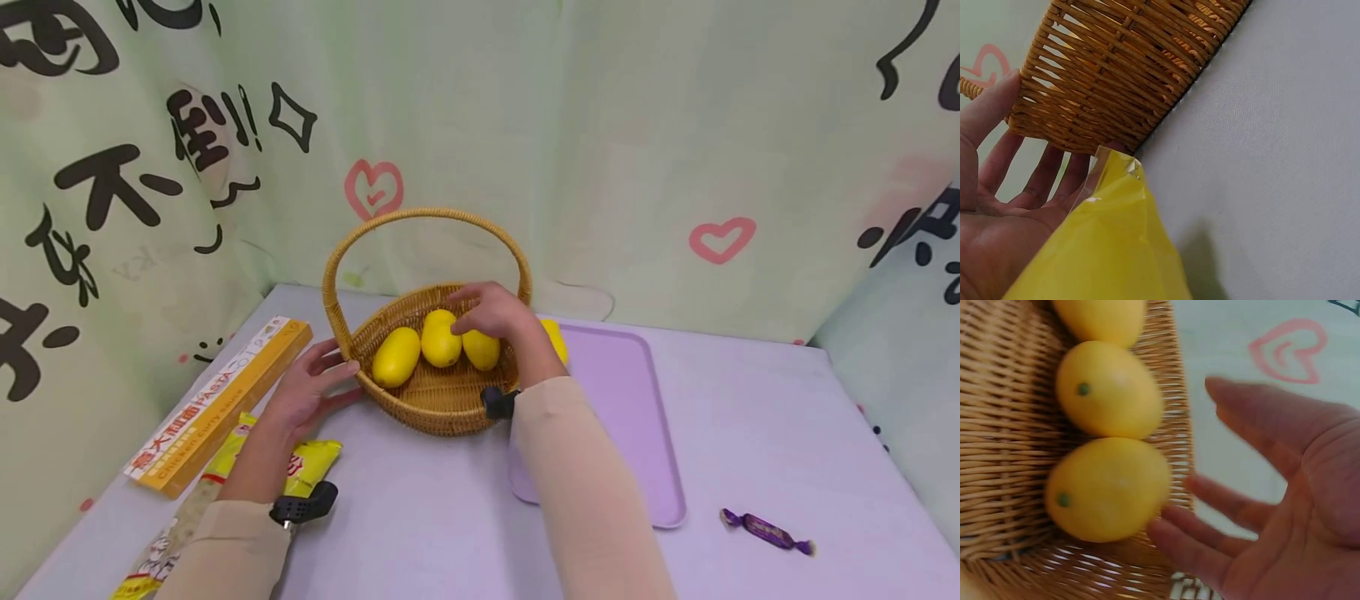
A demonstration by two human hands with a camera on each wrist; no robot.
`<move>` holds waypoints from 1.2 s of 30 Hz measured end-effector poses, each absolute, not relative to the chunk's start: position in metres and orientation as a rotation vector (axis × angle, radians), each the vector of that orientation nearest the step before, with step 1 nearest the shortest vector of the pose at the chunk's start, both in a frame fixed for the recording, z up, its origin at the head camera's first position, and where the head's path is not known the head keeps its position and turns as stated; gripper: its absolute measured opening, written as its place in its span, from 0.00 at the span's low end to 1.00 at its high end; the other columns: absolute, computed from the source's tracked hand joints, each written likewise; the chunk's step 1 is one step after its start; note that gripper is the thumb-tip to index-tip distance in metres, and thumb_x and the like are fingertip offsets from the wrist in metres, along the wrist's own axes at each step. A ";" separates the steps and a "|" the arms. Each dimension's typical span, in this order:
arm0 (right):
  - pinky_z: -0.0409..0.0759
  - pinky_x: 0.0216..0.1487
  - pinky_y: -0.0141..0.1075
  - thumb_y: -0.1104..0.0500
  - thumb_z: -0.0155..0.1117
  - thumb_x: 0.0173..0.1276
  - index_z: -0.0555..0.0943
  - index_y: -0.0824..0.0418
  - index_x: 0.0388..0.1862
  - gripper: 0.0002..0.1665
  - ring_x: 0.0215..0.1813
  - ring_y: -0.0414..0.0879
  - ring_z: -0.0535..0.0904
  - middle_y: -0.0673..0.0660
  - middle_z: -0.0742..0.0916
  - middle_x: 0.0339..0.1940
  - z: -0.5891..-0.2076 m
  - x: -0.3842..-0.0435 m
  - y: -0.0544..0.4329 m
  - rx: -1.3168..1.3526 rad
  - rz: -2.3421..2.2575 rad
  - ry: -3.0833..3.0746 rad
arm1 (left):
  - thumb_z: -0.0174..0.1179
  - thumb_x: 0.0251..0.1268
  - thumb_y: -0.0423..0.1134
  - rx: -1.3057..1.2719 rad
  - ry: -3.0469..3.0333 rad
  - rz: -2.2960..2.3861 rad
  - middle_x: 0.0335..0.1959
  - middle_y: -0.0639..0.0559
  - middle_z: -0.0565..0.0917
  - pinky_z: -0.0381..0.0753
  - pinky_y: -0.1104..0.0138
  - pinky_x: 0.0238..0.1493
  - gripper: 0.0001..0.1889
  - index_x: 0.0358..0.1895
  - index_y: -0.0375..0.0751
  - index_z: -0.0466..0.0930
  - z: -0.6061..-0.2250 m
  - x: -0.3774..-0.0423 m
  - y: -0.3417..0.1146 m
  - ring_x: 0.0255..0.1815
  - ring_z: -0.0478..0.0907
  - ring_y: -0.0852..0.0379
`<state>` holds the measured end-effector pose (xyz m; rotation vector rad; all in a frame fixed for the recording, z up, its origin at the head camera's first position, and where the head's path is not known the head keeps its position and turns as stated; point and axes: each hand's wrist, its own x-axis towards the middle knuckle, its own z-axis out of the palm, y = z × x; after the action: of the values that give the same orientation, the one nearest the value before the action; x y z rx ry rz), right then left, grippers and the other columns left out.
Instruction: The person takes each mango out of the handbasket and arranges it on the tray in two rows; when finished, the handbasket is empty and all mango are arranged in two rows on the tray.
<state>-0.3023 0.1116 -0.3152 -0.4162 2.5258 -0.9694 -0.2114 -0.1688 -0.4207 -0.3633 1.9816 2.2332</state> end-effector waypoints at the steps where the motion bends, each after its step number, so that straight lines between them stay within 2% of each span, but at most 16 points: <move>1: 0.70 0.76 0.56 0.58 0.67 0.71 0.74 0.55 0.75 0.34 0.79 0.63 0.65 0.65 0.68 0.81 -0.318 -0.304 0.110 -0.403 -0.954 2.536 | 0.66 0.72 0.37 -0.357 1.982 2.234 0.79 0.45 0.65 0.78 0.49 0.70 0.36 0.80 0.53 0.61 -0.421 -0.211 -0.169 0.74 0.69 0.41; 6: 0.72 0.70 0.52 0.61 0.66 0.70 0.71 0.58 0.77 0.37 0.74 0.60 0.67 0.63 0.65 0.83 -0.329 -0.310 0.102 -0.347 -0.869 2.579 | 0.66 0.72 0.37 -0.368 1.987 2.236 0.77 0.46 0.66 0.80 0.51 0.68 0.35 0.79 0.55 0.63 -0.421 -0.212 -0.171 0.73 0.71 0.43; 11: 0.76 0.57 0.45 0.66 0.65 0.67 0.73 0.58 0.76 0.37 0.69 0.58 0.70 0.63 0.67 0.82 -0.326 -0.310 0.099 -0.311 -0.770 2.616 | 0.66 0.72 0.37 -0.372 1.997 2.243 0.77 0.46 0.66 0.80 0.50 0.68 0.35 0.79 0.55 0.63 -0.419 -0.213 -0.170 0.73 0.71 0.42; 14: 0.75 0.48 0.40 0.69 0.64 0.65 0.74 0.57 0.75 0.37 0.63 0.57 0.71 0.63 0.68 0.81 -0.326 -0.310 0.097 -0.283 -0.716 2.625 | 0.66 0.71 0.37 -0.383 1.994 2.243 0.77 0.46 0.66 0.80 0.51 0.68 0.36 0.79 0.55 0.64 -0.419 -0.213 -0.170 0.73 0.71 0.42; 19: 0.73 0.42 0.36 0.70 0.65 0.63 0.77 0.57 0.73 0.37 0.57 0.55 0.72 0.65 0.72 0.78 -0.330 -0.311 0.095 -0.259 -0.687 2.636 | 0.67 0.70 0.37 -0.394 1.983 2.242 0.76 0.47 0.67 0.81 0.51 0.68 0.36 0.78 0.55 0.64 -0.421 -0.213 -0.169 0.72 0.72 0.43; 25: 0.75 0.45 0.37 0.70 0.65 0.64 0.78 0.56 0.72 0.36 0.58 0.56 0.71 0.65 0.71 0.78 -0.334 -0.310 0.097 -0.242 -0.727 2.634 | 0.68 0.70 0.37 -0.403 1.979 2.244 0.76 0.47 0.67 0.81 0.50 0.67 0.36 0.78 0.55 0.65 -0.423 -0.213 -0.168 0.72 0.72 0.43; 28: 0.80 0.50 0.42 0.69 0.66 0.65 0.77 0.56 0.73 0.36 0.59 0.57 0.72 0.65 0.70 0.79 -0.333 -0.310 0.099 -0.220 -0.780 2.617 | 0.68 0.70 0.37 -0.403 1.975 2.247 0.76 0.47 0.67 0.81 0.50 0.67 0.36 0.78 0.55 0.65 -0.424 -0.213 -0.167 0.72 0.72 0.43; 32: 0.84 0.54 0.51 0.68 0.66 0.65 0.76 0.57 0.73 0.36 0.55 0.57 0.74 0.66 0.69 0.79 -0.329 -0.308 0.100 -0.189 -0.868 2.593 | 0.68 0.70 0.37 -0.396 1.976 2.246 0.76 0.47 0.67 0.80 0.50 0.68 0.36 0.78 0.55 0.65 -0.424 -0.213 -0.167 0.73 0.71 0.43; 36: 0.84 0.52 0.50 0.68 0.66 0.65 0.76 0.57 0.73 0.36 0.53 0.56 0.74 0.66 0.70 0.79 -0.325 -0.307 0.098 -0.180 -0.932 2.600 | 0.68 0.70 0.37 -0.399 1.979 2.248 0.76 0.47 0.67 0.80 0.50 0.68 0.36 0.78 0.55 0.65 -0.423 -0.213 -0.168 0.72 0.72 0.43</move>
<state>-0.3067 0.0985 -0.3245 -0.1804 2.6003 -0.9315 -0.2132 -0.1679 -0.4234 -0.3986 1.9786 2.2482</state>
